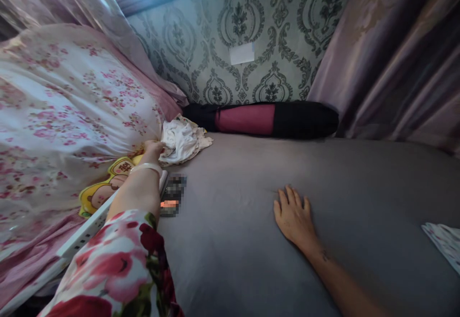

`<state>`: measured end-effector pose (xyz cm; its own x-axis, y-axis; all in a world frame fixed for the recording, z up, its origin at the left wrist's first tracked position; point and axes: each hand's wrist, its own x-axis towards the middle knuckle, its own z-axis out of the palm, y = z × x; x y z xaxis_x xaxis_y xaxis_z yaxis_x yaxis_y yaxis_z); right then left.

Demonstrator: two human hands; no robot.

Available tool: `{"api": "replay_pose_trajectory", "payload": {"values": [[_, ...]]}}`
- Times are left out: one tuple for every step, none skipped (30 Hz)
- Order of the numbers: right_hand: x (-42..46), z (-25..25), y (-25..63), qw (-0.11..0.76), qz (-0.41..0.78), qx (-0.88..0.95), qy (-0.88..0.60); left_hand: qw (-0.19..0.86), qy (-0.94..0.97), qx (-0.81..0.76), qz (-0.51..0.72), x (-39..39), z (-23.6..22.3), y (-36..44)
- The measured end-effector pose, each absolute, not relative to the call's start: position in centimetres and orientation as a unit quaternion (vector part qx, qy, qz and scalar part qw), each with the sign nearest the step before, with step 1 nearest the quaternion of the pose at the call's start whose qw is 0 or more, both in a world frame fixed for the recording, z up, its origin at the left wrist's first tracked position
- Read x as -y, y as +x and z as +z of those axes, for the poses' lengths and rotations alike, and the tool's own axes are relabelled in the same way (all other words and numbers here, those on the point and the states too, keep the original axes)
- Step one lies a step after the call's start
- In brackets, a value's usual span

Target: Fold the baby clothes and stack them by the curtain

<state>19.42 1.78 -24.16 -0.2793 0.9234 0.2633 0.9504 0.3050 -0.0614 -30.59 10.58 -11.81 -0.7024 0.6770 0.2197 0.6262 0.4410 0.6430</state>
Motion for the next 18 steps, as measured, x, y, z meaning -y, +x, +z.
{"api": "replay_pose_trajectory", "payload": {"values": [[-1.8,-24.1,19.4,0.126,-0.055,0.798,-0.587,0.044,0.352,-0.843,0.405,-10.9,-11.2,-30.6],[-1.8,-24.1,19.4,0.126,-0.055,0.798,-0.586,0.054,0.318,-0.833,0.450,-11.2,-10.4,-30.7],[-1.8,-24.2,19.4,0.126,-0.056,0.798,-0.587,0.058,0.293,-0.820,0.488,-11.5,-9.7,-30.7],[-1.9,-24.2,19.3,0.126,-0.056,0.797,-0.588,0.059,0.279,-0.806,0.519,-11.8,-9.0,-30.7],[-1.9,-24.3,19.3,0.125,-0.057,0.797,-0.589,0.056,0.271,-0.793,0.543,-12.1,-8.3,-30.7],[-2.0,-24.4,19.3,0.123,-0.058,0.796,-0.589,0.051,0.268,-0.783,0.560,-12.4,-7.6,-30.7],[-2.0,-24.5,19.3,0.120,-0.059,0.796,-0.590,0.048,0.266,-0.770,0.577,-12.6,-6.9,-30.5],[-2.1,-24.6,19.4,0.118,-0.060,0.796,-0.591,0.047,0.267,-0.753,0.599,-12.7,-6.3,-30.3],[-2.2,-24.6,19.4,0.116,-0.061,0.796,-0.591,0.050,0.273,-0.730,0.625,-12.9,-5.6,-29.9],[-2.2,-24.7,19.4,0.115,-0.061,0.797,-0.590,0.058,0.281,-0.698,0.656,-13.0,-5.0,-29.5],[-2.2,-24.7,19.4,0.115,-0.061,0.797,-0.590,0.071,0.292,-0.662,0.687,-13.0,-4.4,-29.0],[-2.2,-24.7,19.5,0.116,-0.060,0.796,-0.591,0.087,0.304,-0.623,0.715,-13.0,-3.7,-28.4],[-2.2,-24.7,19.5,0.118,-0.058,0.796,-0.591,0.105,0.315,-0.589,0.737,-13.0,-3.1,-27.8],[-2.2,-24.7,19.4,0.121,-0.057,0.796,-0.591,0.121,0.324,-0.559,0.753,-13.0,-2.4,-27.1],[-2.2,-24.6,19.4,0.124,-0.056,0.795,-0.591,0.138,0.335,-0.532,0.765,-12.9,-1.7,-26.5],[-2.1,-24.6,19.4,0.127,-0.055,0.795,-0.590,0.153,0.347,-0.507,0.774,-12.9,-1.1,-25.9],[-2.1,-24.5,19.4,0.129,-0.055,0.796,-0.589,0.166,0.357,-0.485,0.780,-12.8,-0.4,-25.3],[-2.0,-24.5,19.4,0.131,-0.056,0.796,-0.588,0.178,0.368,-0.465,0.785,-12.7,0.2,-24.7]]}}
